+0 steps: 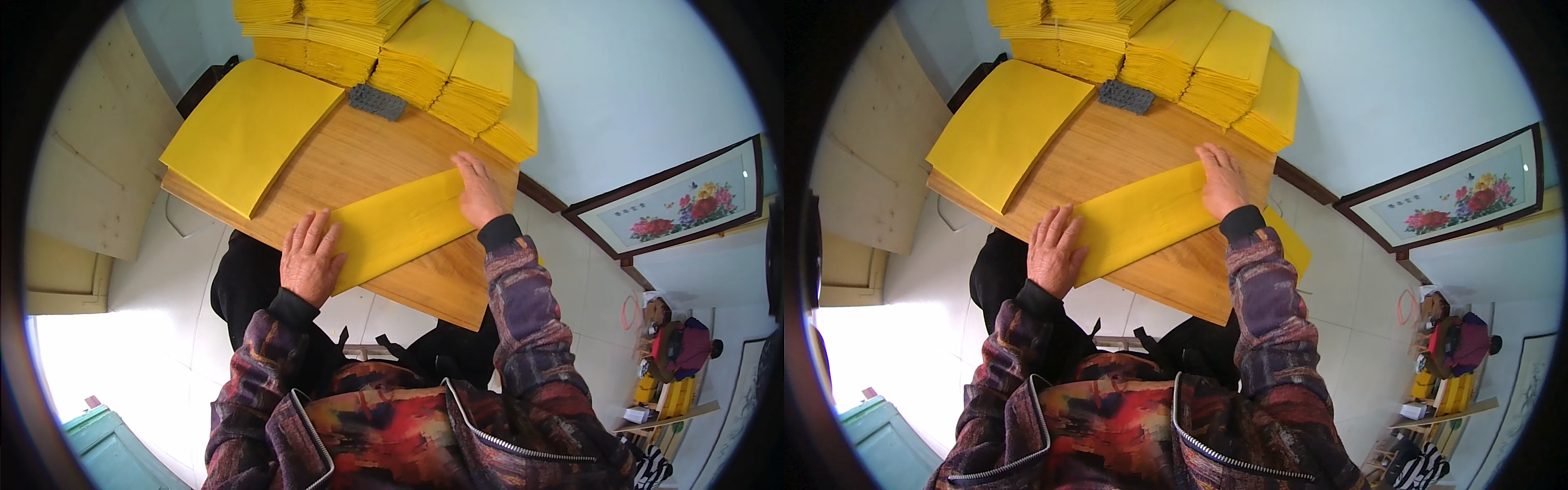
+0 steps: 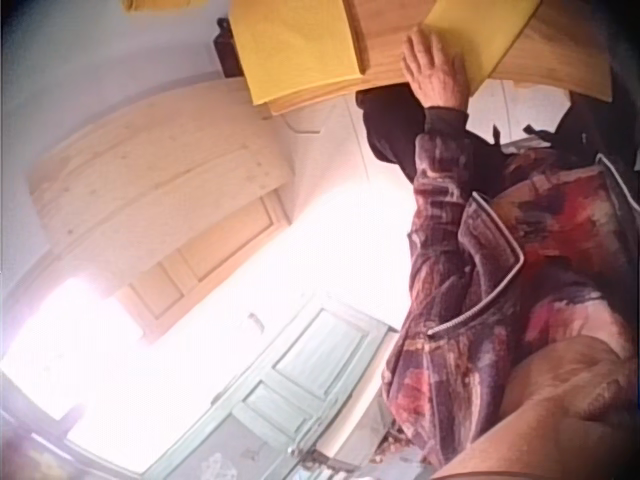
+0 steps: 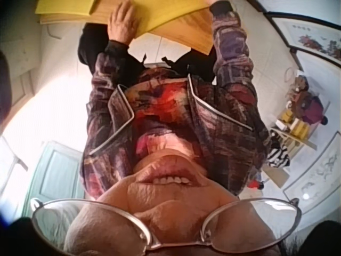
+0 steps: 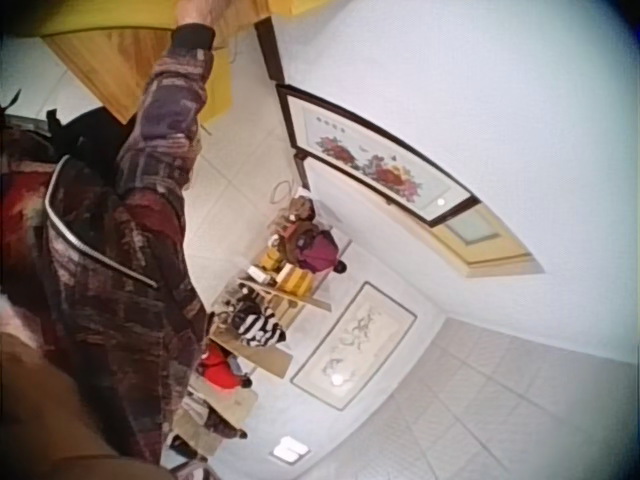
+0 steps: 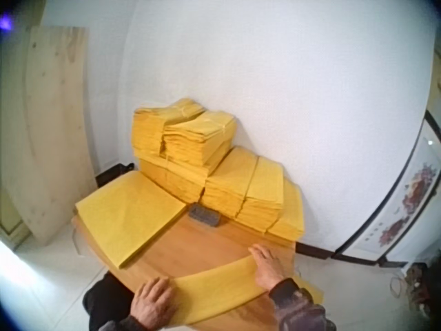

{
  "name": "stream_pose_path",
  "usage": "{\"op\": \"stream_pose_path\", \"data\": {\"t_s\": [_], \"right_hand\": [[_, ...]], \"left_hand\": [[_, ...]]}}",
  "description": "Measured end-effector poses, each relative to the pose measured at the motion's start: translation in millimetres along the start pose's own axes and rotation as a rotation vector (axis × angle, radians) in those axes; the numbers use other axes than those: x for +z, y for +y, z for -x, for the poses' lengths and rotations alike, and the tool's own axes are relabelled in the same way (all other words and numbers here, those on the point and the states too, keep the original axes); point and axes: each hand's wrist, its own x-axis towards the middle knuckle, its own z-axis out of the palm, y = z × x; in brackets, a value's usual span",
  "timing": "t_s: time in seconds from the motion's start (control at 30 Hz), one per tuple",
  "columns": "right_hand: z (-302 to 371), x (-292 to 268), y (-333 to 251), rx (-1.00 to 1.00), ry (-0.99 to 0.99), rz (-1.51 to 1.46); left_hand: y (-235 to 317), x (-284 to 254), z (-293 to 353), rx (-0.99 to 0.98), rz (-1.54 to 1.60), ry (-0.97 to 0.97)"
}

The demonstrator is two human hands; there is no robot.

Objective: The person folds yellow paper sheets by hand on a low wooden table, repeatedly folding each sheet in half and then in half again. The folded sheets are stacked into a neat pile on the table.

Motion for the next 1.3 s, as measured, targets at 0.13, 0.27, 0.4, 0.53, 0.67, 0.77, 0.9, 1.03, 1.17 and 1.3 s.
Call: {"op": "stream_pose_path", "data": {"t_s": [0.13, 0.27, 0.4, 0.53, 0.67, 0.77, 0.9, 1.03, 1.17, 1.3], "right_hand": [[-6, 13, 2, -0.03, -0.124, 0.037], [-5, 22, 2, -0.055, -0.11, 0.048], [-6, 24, -1, -0.066, -0.076, 0.041], [-5, 22, -3, -0.064, -0.077, 0.044], [-5, 22, -3, -0.072, -0.083, 0.049], [-6, 24, -5, -0.105, -0.081, 0.083], [-7, 24, -7, -0.146, -0.095, 0.096], [-7, 22, -9, -0.156, -0.103, 0.083], [-6, 21, -12, -0.156, -0.107, 0.099], [-2, 20, -15, -0.155, -0.135, 0.132]], "left_hand": [[2, -6, -3, 0.131, -0.064, 0.02], [10, -8, -11, 0.284, -0.097, -0.086], [43, 5, -12, 0.395, -0.005, -0.202], [57, 20, -18, 0.446, 0.096, -0.254], [53, 26, -20, 0.422, 0.145, -0.326], [51, 26, -19, 0.391, 0.163, -0.354], [50, 28, -19, 0.363, 0.188, -0.361], [49, 28, -21, 0.353, 0.174, -0.354], [50, 27, -21, 0.343, 0.151, -0.358], [52, 26, -20, 0.312, 0.139, -0.354]]}}
